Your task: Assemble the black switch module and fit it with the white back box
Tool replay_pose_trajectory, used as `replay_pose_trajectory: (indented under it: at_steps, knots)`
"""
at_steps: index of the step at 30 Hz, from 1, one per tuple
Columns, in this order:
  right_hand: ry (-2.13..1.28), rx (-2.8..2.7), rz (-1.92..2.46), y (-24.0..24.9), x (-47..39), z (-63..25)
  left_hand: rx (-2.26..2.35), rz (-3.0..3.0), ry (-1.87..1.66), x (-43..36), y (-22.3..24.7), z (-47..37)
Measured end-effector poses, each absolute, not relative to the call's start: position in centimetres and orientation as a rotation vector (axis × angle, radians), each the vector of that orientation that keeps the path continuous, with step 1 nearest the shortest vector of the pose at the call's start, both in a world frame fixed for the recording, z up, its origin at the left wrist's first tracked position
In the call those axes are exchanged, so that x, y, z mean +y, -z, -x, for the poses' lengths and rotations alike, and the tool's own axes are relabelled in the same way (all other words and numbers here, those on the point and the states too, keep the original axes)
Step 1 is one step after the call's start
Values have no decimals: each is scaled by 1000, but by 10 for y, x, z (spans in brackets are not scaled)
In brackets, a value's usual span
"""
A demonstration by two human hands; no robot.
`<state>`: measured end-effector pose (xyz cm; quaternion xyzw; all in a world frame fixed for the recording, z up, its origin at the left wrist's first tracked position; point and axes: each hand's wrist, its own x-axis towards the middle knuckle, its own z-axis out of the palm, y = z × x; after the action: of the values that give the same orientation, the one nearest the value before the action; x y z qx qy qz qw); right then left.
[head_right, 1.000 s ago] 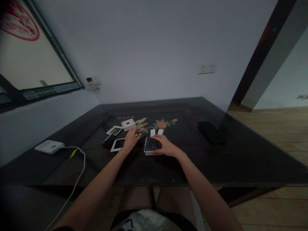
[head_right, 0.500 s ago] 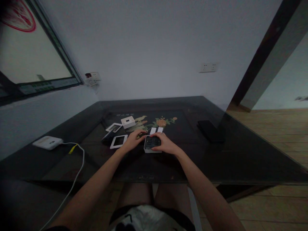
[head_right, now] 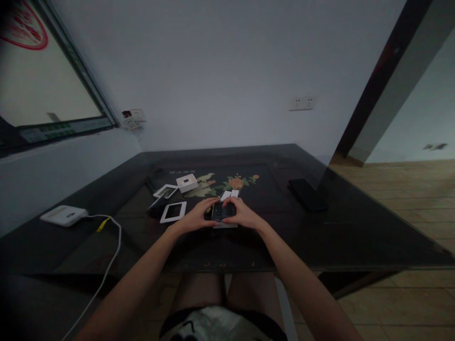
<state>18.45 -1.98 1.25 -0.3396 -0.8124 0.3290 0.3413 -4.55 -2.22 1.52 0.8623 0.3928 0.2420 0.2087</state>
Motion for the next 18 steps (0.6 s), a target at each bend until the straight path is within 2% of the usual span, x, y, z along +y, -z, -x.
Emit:
replay_pose_trajectory:
  at_steps: [12, 18]
  knots:
    - [-783, -2079, 835, -21, -23, -185, 975, -2302, -901, -22, -19, 40]
    - [-939, -1666, 950, -14, -8, -187, 1005, -2290, -1070, -22, -25, 41]
